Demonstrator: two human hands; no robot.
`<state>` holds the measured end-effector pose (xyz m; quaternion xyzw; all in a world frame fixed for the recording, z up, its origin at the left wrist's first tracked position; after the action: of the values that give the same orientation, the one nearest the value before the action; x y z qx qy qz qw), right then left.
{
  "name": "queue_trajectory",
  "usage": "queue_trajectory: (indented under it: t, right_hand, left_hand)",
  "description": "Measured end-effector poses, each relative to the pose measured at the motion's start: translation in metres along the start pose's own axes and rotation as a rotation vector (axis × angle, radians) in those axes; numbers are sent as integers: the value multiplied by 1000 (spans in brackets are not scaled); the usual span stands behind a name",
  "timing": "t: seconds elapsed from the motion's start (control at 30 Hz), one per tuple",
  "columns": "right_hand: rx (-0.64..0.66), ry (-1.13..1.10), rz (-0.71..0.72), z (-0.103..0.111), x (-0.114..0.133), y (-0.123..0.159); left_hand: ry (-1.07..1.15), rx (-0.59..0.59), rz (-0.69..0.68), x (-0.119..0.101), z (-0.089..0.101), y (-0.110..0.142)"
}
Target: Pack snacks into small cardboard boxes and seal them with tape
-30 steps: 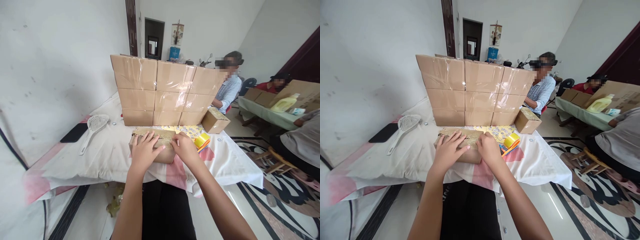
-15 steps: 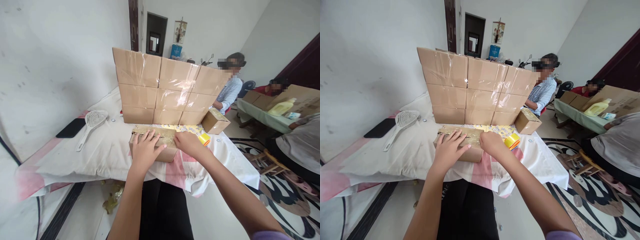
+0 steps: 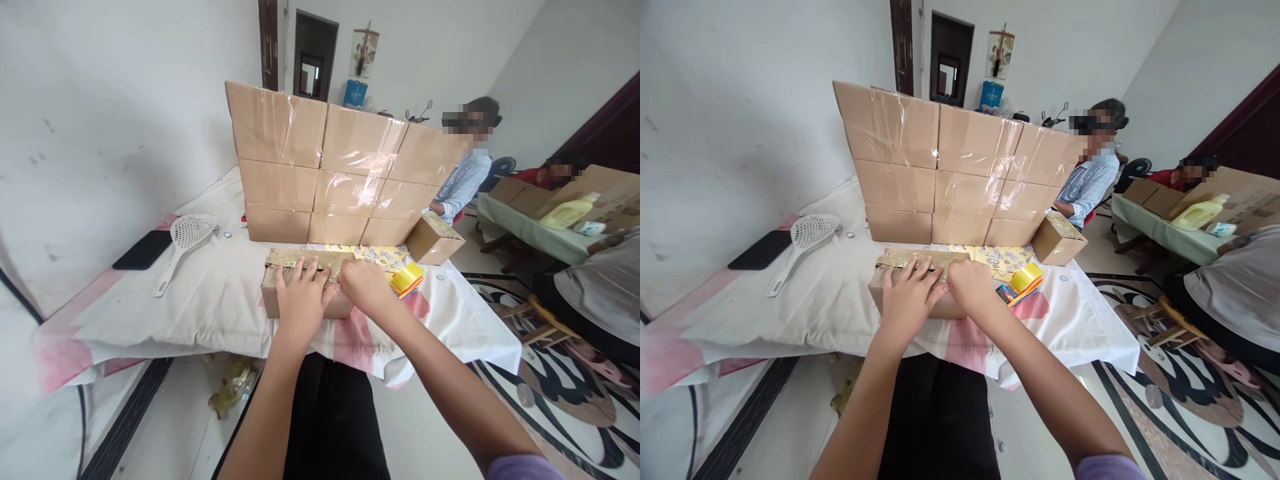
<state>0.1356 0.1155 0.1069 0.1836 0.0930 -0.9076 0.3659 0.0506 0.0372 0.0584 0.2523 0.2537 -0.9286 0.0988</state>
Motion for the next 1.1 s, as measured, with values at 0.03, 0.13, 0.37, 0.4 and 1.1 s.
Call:
queue_trajectory:
  t: [0.03, 0.13, 0.37, 0.4, 1.1]
  right_hand:
    - [-9, 17, 22, 1, -2, 0]
    - [-21, 52, 91, 7, -4, -2]
    - [-33, 38, 77, 12, 16, -6]
    - [-61, 15, 84, 11, 16, -6]
    - [-415, -167, -11, -8, 29, 54]
  left_hand:
    - [1, 8, -1, -1, -1, 0]
    - [8, 18, 10, -6, -4, -1]
    - [14, 32, 53, -8, -5, 0]
    - [16, 26, 55, -7, -3, 0]
    - [171, -133, -35, -9, -3, 3]
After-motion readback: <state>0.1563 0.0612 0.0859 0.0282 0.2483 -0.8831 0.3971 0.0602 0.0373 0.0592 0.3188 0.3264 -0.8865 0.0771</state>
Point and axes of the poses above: each hand's wrist, its own y-axis away from the middle knuckle, its own z-axis out of the back of the hand, x = y × z, the point moved 5 cm from there along -y, towards the middle knuckle, and after that the axes turned 13 degrees about y, right-handed, at the moved point
